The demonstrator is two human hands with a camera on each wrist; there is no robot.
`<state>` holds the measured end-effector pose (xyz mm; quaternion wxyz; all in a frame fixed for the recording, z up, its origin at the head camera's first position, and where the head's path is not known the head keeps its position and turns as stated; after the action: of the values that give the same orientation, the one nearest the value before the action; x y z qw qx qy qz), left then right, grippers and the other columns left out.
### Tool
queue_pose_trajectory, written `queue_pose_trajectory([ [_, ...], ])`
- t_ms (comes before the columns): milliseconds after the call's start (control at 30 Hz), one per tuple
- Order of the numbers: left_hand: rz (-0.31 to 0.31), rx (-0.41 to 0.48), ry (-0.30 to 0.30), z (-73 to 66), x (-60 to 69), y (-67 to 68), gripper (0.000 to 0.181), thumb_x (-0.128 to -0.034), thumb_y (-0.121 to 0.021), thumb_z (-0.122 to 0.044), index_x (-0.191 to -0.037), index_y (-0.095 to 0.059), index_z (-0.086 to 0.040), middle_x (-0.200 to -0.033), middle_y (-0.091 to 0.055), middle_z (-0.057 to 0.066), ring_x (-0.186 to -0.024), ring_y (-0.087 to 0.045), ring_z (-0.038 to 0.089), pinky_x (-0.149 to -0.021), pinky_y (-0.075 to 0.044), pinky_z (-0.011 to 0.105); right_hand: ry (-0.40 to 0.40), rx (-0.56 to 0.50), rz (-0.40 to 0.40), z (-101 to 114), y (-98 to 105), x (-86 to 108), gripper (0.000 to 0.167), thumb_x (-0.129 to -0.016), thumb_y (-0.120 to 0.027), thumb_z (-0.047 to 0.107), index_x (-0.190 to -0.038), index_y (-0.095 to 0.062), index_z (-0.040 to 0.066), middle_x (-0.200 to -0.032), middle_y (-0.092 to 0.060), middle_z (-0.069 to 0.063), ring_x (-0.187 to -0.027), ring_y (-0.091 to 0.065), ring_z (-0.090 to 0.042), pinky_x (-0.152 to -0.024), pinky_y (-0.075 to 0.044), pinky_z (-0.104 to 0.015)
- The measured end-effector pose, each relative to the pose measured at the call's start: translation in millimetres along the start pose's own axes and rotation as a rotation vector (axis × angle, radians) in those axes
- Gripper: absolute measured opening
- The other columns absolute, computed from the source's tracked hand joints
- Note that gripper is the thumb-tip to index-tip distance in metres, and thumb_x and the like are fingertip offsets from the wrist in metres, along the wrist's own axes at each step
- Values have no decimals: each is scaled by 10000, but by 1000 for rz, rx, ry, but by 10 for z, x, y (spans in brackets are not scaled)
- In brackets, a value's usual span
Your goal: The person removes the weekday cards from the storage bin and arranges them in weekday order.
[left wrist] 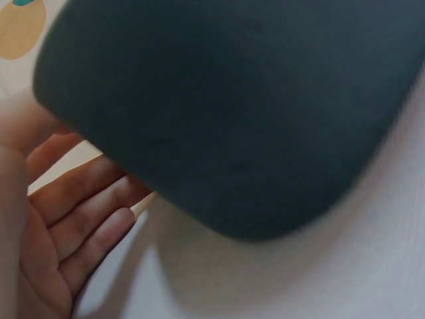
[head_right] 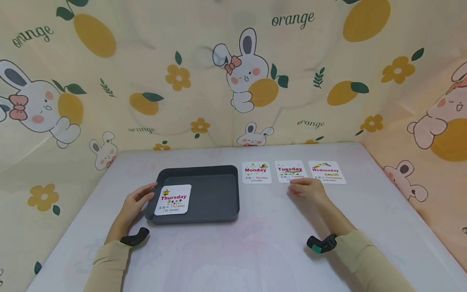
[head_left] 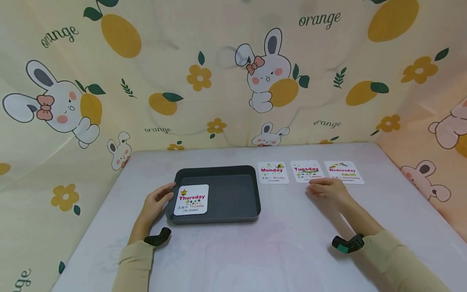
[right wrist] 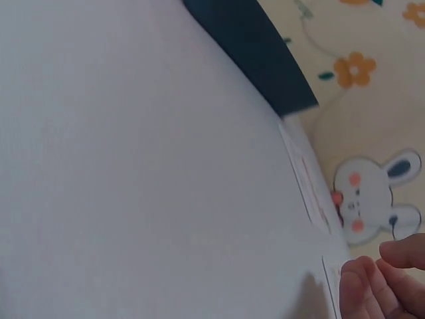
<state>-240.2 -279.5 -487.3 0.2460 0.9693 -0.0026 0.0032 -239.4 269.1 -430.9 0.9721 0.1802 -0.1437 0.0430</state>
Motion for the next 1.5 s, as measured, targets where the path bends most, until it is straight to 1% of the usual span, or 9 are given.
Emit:
queue_pose_trajectory([
  [367, -5, -7, 2, -9, -2, 4, 441, -976, -548, -323, -1395, -511, -188, -1461, -518, 57, -1299, -491, 192, -878, -357, -10, 46, -28, 72, 106, -312, 64, 472, -928, -629, 174, -1265, -535, -143, -885, -742, 103, -783, -688, -19, -748, -580, -194],
  [733, 2, 12, -3, 9, -6, 6, 440, -978, -548, -304, -1396, -508, -175, -1468, -508, 74, -1332, -485, 248, -884, -355, -8, 89, -41, 125, 258, -574, 129, 455, -910, -643, 156, -1236, -552, -148, -891, -755, 61, -790, -700, -53, -757, -589, -226],
  [800, -1, 5, -7, 13, -8, 5, 436, -977, -550, -302, -1393, -512, -178, -1462, -515, 69, -1293, -510, 186, -883, -360, -5, 89, -35, 129, 286, -619, 143, 448, -909, -646, 160, -1233, -561, -138, -902, -759, 48, -792, -700, -59, -760, -589, -229],
  [967, -9, -4, -15, 12, -11, 7, 431, -976, -552, -302, -1388, -518, -182, -1448, -530, 66, -1113, -483, -121, -878, -365, -3, 86, -13, 137, 362, -720, 162, 438, -915, -644, 186, -1235, -578, -105, -951, -767, 5, -821, -706, -87, -780, -589, -238],
  [1067, -9, -2, -18, 12, -13, 4, 429, -976, -552, -295, -1387, -519, -176, -1449, -530, 69, -1047, -453, -205, -875, -363, -6, 85, -10, 145, 399, -779, 157, 435, -914, -644, 188, -1234, -582, -100, -968, -767, -13, -827, -705, -91, -789, -589, -243],
  [1167, -10, -5, -16, 11, -11, 0, 427, -976, -552, -294, -1386, -520, -179, -1450, -529, 62, -1078, -463, -170, -877, -363, -6, 96, -14, 160, 430, -841, 152, 428, -913, -642, 174, -1227, -581, -112, -964, -766, -19, -820, -705, -91, -785, -591, -248],
  [1300, -7, -5, -5, 9, -7, 1, 431, -978, -548, -303, -1392, -513, -190, -1457, -523, 52, -1231, -514, 50, -889, -360, -3, 111, -30, 180, 468, -926, 150, 423, -912, -638, 156, -1217, -576, -131, -940, -765, -11, -805, -704, -89, -778, -593, -250],
  [1400, -4, -4, 3, -5, 6, 6, 439, -978, -546, -322, -1398, -507, -201, -1464, -517, 47, -1314, -495, 195, -976, -404, 79, 125, -50, 196, 489, -995, 146, 417, -909, -639, 146, -1208, -578, -138, -922, -763, -6, -784, -699, -83, -770, -593, -248],
  [1500, -1, -2, 6, -23, 18, 7, 445, -976, -545, -341, -1401, -504, -217, -1466, -516, 38, -1325, -489, 202, -1050, -417, 190, 133, -69, 205, 507, -1061, 142, 400, -903, -646, 141, -1188, -593, -135, -903, -763, -5, -759, -696, -83, -757, -594, -250],
])
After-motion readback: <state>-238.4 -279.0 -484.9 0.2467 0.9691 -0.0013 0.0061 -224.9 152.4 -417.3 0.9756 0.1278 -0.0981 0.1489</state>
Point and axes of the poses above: each hand's wrist, its own x-axis away from the middle knuckle, its own y-axis out of the back of the hand, z = x × y, the point moved 1 cm from there along -x, towards the middle knuckle
